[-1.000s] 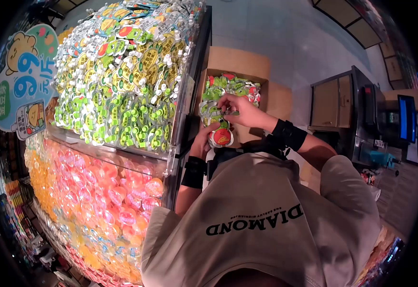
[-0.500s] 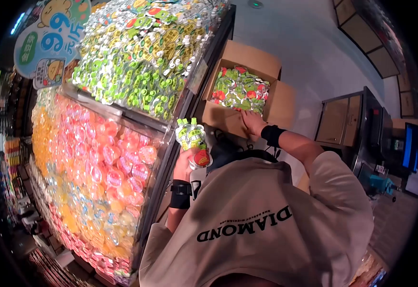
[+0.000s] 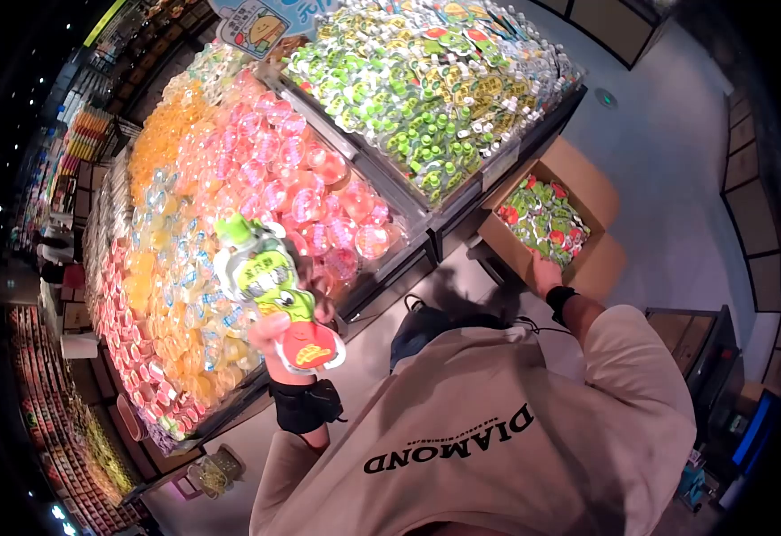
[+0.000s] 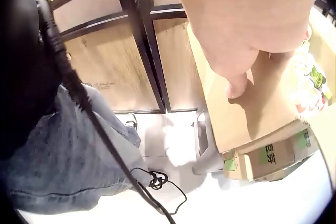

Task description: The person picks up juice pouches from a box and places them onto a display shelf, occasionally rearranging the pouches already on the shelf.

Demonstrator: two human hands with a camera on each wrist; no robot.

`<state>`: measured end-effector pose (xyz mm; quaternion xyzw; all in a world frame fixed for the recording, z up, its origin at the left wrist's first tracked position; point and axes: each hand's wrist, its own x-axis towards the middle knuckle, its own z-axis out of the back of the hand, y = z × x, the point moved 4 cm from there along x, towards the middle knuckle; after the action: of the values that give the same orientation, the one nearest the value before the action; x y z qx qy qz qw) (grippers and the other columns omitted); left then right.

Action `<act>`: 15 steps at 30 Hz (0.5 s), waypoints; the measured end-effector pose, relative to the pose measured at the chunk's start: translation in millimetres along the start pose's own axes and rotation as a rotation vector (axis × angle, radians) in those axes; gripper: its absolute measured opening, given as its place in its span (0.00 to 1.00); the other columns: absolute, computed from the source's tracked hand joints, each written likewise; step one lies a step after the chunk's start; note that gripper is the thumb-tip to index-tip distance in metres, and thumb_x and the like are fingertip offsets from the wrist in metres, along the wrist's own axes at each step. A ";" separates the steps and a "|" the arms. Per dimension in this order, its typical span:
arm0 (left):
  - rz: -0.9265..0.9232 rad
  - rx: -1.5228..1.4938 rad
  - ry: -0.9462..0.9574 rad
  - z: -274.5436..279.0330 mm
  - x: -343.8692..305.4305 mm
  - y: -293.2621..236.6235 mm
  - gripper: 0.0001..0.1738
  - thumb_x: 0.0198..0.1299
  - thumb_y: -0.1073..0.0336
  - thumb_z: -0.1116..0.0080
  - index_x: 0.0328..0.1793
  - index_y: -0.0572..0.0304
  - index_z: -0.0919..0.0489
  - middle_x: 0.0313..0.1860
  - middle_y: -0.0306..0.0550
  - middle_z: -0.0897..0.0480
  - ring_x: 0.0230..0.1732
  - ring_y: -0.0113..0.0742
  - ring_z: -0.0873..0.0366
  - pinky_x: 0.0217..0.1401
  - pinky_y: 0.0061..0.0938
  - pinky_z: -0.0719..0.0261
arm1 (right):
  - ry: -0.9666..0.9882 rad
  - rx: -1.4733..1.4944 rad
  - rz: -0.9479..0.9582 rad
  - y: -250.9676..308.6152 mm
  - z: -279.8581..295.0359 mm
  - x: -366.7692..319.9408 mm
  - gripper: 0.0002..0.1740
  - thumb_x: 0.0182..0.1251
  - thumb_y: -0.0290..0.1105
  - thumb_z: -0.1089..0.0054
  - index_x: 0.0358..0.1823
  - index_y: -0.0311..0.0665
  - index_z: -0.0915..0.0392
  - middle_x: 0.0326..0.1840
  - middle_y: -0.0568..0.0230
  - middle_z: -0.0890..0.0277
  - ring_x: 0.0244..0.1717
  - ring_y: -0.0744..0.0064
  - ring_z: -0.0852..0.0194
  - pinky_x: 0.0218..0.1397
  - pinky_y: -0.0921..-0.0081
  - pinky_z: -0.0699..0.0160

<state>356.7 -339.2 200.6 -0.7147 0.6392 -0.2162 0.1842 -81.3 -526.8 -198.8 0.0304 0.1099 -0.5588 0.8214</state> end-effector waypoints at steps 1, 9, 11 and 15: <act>-0.085 -0.093 0.059 -8.8 9.3 -16.7 0.35 0.41 0.65 0.38 0.59 0.68 0.35 0.46 0.50 0.30 0.38 0.41 0.24 0.38 0.33 0.22 | 0.043 -0.008 -0.027 -1.6 -11.3 8.8 0.15 0.64 0.27 0.45 0.51 0.38 0.33 0.32 0.52 0.18 0.39 0.51 0.15 0.38 0.56 0.16; -0.052 0.207 -0.125 -1.9 64.2 -95.2 0.29 0.53 0.67 0.44 0.62 0.74 0.29 0.45 0.62 0.16 0.44 0.50 0.15 0.49 0.38 0.14 | 1.085 0.314 0.129 62.6 171.4 58.0 0.16 0.62 0.42 0.30 0.40 0.36 0.17 0.38 0.57 0.15 0.38 0.65 0.14 0.39 0.68 0.15; 0.013 0.195 -0.115 17.6 89.1 -92.3 0.25 0.57 0.70 0.43 0.60 0.75 0.26 0.46 0.60 0.15 0.46 0.47 0.14 0.52 0.37 0.15 | 1.027 0.702 0.236 117.5 306.2 52.3 0.16 0.69 0.43 0.35 0.42 0.35 0.19 0.36 0.60 0.16 0.33 0.72 0.16 0.33 0.73 0.16; 0.125 0.243 -0.127 25.9 130.8 -82.8 0.22 0.58 0.69 0.41 0.58 0.74 0.24 0.46 0.58 0.15 0.44 0.45 0.14 0.51 0.37 0.14 | 0.821 1.150 0.563 188.9 513.3 46.4 0.18 0.75 0.42 0.43 0.54 0.33 0.26 0.39 0.61 0.18 0.34 0.73 0.17 0.32 0.75 0.18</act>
<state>451.5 -459.9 233.1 -0.6581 0.6386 -0.2346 0.3225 184.9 -587.3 277.4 0.6860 0.0865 -0.2410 0.6811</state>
